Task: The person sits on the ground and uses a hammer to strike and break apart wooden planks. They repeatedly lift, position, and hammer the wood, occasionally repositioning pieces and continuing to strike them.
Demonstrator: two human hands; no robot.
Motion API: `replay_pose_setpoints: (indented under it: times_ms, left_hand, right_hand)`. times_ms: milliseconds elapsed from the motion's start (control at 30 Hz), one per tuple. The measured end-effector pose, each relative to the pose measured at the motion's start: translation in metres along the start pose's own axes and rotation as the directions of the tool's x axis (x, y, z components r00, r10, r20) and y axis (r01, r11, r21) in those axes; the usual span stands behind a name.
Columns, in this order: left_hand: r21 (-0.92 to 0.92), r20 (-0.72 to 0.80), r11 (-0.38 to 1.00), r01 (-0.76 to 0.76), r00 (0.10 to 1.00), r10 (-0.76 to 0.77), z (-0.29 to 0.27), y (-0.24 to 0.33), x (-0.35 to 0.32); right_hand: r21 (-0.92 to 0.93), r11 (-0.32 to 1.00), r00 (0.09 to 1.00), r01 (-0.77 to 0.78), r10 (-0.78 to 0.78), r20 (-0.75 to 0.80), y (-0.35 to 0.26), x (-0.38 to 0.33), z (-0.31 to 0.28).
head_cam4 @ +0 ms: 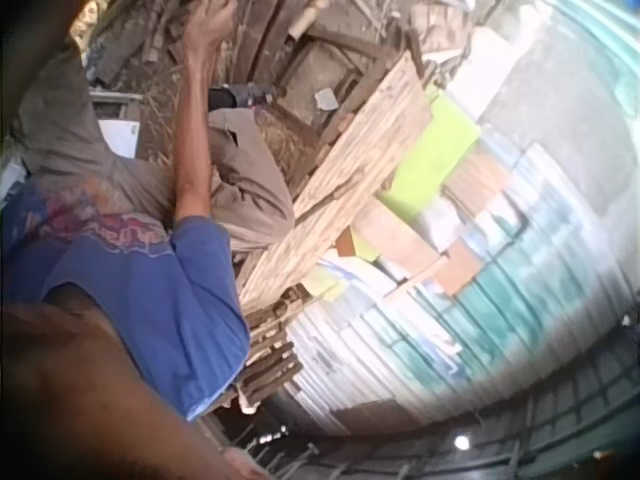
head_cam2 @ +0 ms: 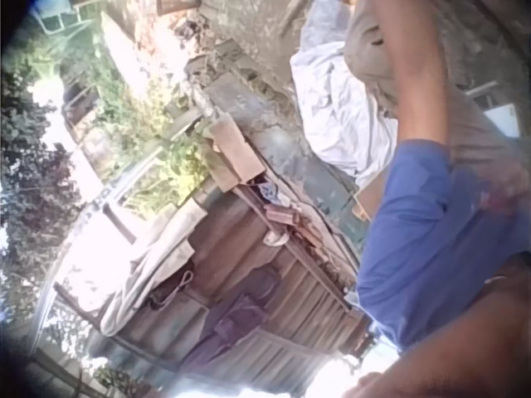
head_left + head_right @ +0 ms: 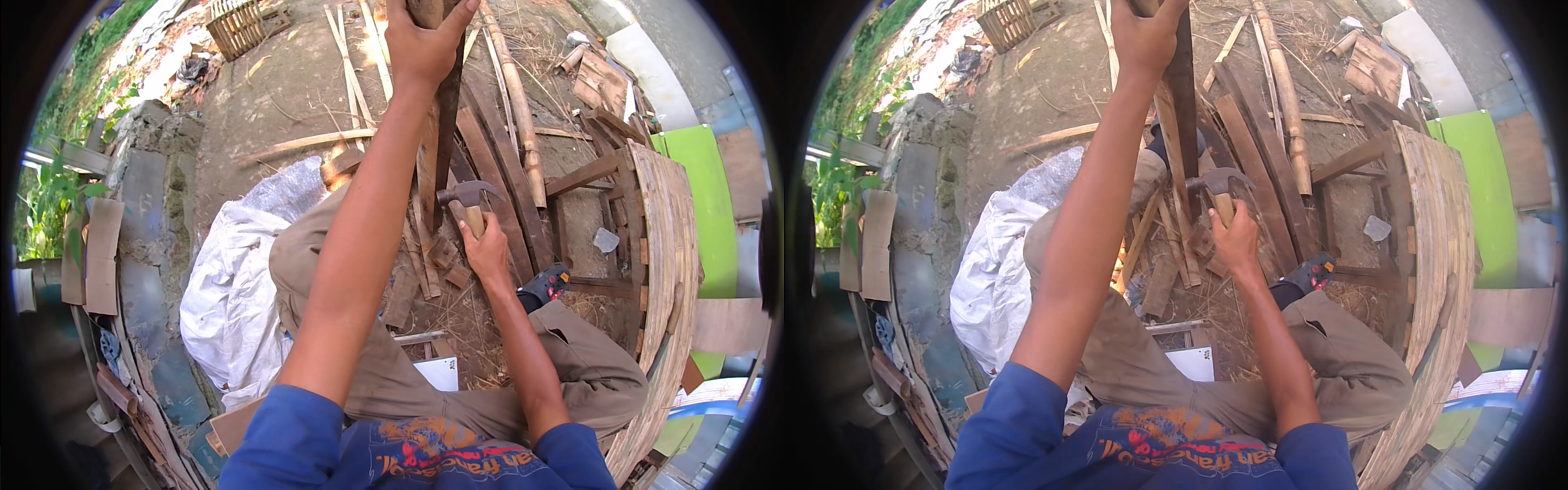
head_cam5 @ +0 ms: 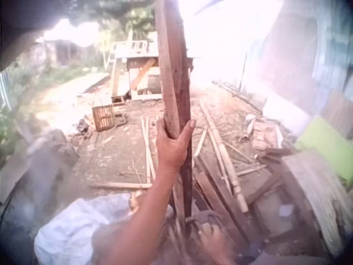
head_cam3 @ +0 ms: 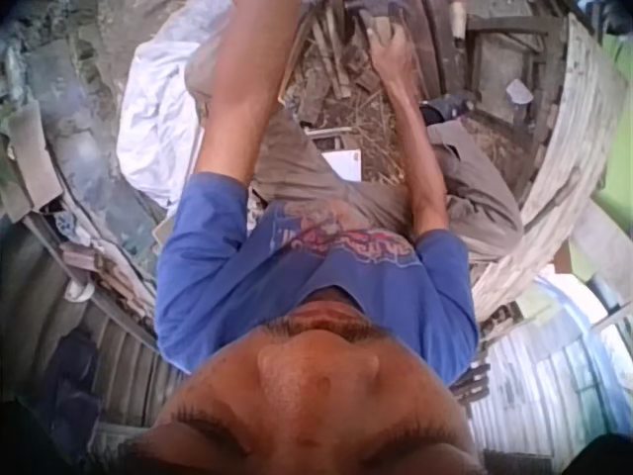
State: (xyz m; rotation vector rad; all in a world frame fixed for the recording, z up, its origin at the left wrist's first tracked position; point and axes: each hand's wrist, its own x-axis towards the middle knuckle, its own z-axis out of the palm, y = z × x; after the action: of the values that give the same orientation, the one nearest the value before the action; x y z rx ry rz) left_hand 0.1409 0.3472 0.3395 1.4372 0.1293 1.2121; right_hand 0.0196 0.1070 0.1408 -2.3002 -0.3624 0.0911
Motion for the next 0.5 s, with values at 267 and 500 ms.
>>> replay_pose_setpoints:
  times_ms: [267,500]
  left_hand:
    - [0.070,-0.103,0.992,-0.106,0.988,0.113,-0.005,0.028,-0.011]
    - [0.029,-0.070,1.000,-0.003,0.998,0.005,-0.008,0.027,-0.014]
  right_hand:
    - [0.027,0.971,0.970,-0.238,0.236,0.058,-0.001,-0.024,0.019]
    - [-0.054,0.994,0.990,0.092,-0.097,-0.102,-0.030,-0.015,0.014]
